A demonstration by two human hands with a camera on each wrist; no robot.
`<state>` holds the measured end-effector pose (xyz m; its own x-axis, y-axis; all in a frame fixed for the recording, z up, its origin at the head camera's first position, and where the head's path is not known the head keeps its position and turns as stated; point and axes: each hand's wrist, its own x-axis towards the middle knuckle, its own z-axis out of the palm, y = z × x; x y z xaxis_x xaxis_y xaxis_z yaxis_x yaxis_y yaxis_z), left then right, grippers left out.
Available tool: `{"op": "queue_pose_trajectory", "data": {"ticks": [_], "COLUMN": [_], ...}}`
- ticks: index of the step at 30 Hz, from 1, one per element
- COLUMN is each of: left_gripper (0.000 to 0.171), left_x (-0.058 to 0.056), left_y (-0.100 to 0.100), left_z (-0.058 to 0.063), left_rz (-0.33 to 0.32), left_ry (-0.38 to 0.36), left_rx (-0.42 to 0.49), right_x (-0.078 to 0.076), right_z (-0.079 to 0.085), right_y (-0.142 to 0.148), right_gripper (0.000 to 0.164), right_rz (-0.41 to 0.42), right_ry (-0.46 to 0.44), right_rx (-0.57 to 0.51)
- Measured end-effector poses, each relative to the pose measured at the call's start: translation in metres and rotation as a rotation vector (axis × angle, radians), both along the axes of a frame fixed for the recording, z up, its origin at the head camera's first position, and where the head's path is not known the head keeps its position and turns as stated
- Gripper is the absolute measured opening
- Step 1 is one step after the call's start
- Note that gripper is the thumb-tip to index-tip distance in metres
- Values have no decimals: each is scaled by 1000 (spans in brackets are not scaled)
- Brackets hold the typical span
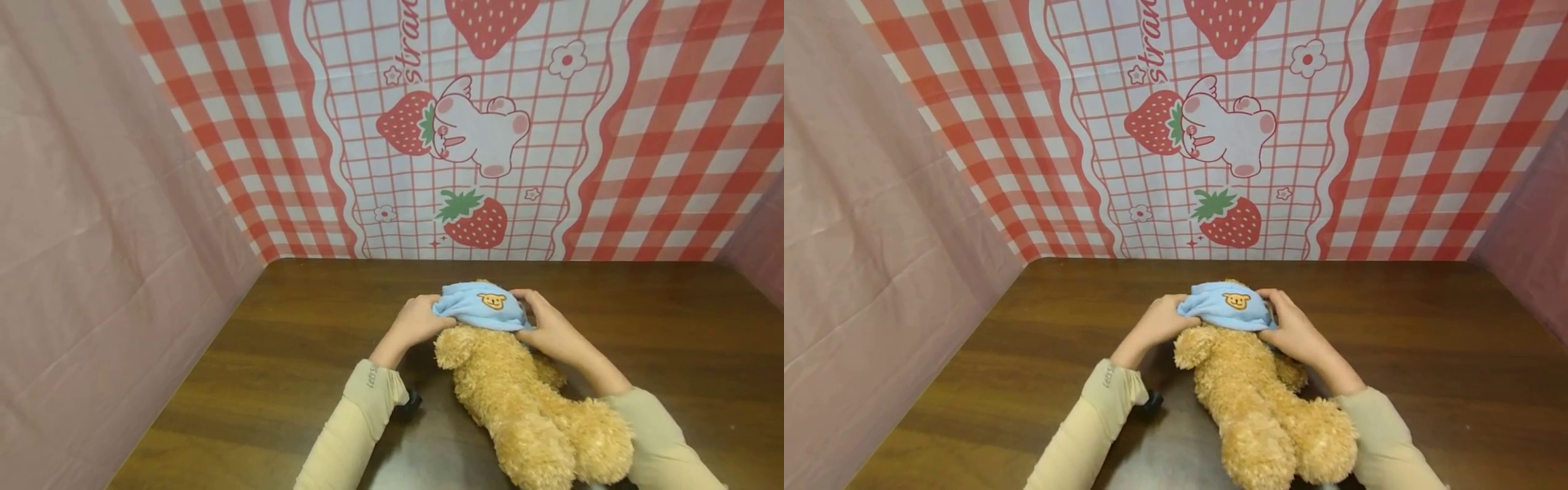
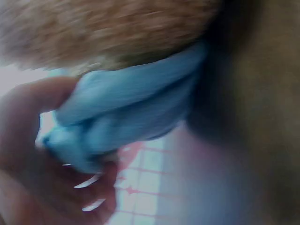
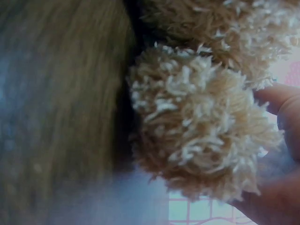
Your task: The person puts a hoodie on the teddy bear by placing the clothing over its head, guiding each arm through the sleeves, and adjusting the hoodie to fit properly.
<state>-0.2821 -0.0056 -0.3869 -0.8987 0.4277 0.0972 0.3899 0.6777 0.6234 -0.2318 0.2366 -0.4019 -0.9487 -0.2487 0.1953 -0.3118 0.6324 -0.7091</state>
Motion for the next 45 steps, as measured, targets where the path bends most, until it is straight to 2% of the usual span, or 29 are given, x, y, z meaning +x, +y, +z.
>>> {"op": "queue_pose_trajectory", "data": {"ticks": [6, 10, 12, 14, 18, 20, 23, 26, 28, 31, 34, 39, 45], "left_gripper": [19, 24, 31, 45, 80, 88, 91, 88, 84, 79, 78, 72, 60], "left_x": [-2, -5, -6, -8, -10, -12, -14, -17, -19, -20, -20, -18, -16], "left_y": [-12, -15, -17, -19, -22, -23, -23, -21, -20, -17, -15, -13, -8], "left_z": [9, 7, 6, 4, 2, -1, -9, -16, -21, -23, -22, -21, -19], "left_rz": [-142, -161, -150, -151, -234, -289, -330, -331, -318, -290, -272, -238, -188], "left_ry": [-47, -66, -71, -76, -151, -207, -249, -244, -208, -174, -159, -133, -24], "left_rx": [-126, -135, -116, -76, 80, 151, 175, 161, 156, 175, 190, 189, 117], "right_x": [4, 8, 9, 10, 12, 12, 12, 10, 7, 4, 2, 2, 4], "right_z": [-3, 0, 4, 8, 13, 14, 12, 7, 4, 3, 4, 7, 9], "right_y": [-1, -3, -5, -8, -15, -17, -17, -15, -15, -15, -15, -10, -5], "right_gripper": [74, 77, 78, 82, 89, 88, 88, 90, 90, 87, 87, 79, 64], "right_rz": [158, 157, 118, 75, -12, -43, -49, -3, 47, 125, 153, 70, -33], "right_ry": [-150, -195, -178, -157, -121, -101, -60, 5, 78, 170, 209, 201, 147], "right_rx": [-173, -207, -192, -159, -42, -1, 1, -23, -31, 7, 81, 219, 291]}}
